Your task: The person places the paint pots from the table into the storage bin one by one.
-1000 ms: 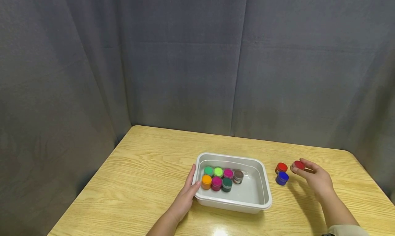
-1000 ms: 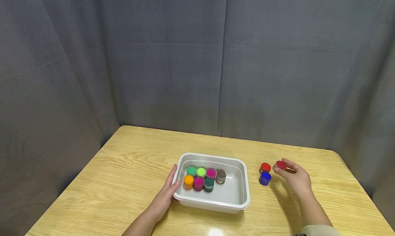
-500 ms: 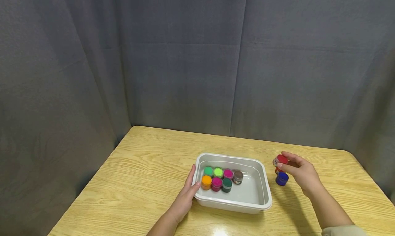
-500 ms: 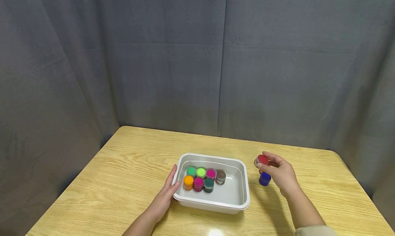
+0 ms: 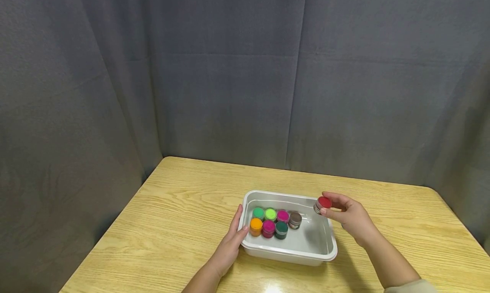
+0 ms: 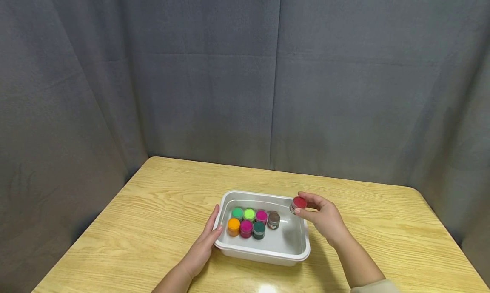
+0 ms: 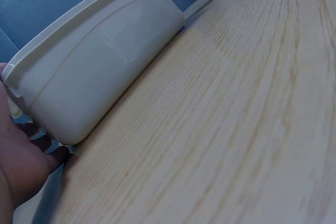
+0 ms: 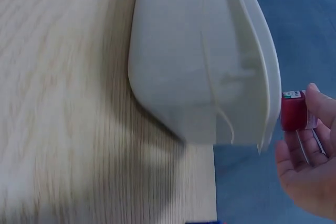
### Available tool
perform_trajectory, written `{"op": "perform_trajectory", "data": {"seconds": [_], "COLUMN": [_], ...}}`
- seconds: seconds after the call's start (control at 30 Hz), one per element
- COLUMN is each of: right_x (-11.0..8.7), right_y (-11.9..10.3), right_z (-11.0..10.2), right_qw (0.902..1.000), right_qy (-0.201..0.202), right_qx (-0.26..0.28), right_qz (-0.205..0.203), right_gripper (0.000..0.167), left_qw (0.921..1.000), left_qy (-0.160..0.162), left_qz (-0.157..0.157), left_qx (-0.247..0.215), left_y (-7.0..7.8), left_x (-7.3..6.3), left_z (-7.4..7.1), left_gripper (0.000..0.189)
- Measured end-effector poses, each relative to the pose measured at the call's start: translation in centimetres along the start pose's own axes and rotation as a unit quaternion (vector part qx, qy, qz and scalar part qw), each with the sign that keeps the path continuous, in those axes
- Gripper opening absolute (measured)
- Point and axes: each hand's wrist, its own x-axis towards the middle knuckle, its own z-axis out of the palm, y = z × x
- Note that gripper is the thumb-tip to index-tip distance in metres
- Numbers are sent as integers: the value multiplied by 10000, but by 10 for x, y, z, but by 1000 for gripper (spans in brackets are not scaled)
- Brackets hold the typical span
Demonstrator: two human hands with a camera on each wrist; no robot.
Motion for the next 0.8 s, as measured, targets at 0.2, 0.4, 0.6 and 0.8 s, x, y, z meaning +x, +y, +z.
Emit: {"op": "perform_trajectory", "data": {"seconds": [0.2,0.4,0.6,0.8], "right_x": [0,2,4,6], "right_y": [-10,-16,-17,-17], "right_z": [16,29,41,50], "right_qw": [9999,9993,9981,9974], "right_qy": [-160,-313,-570,-680], "right_qx": [-34,-40,23,88], "right_qz": [16,199,211,241], "right_gripper": [63,62,56,51], "left_qw": [10000,10000,10000,10000], "left_qy": [0,-8,-52,-76], "left_qz": [-1,-14,-24,-11], "left_qx": [-2,4,-25,-25], "left_y": [-1,0,-1,-1], "left_x": [0,0,1,1], "left_z": [-1,-1,-1,-1], "left_gripper": [62,63,63,64]}}
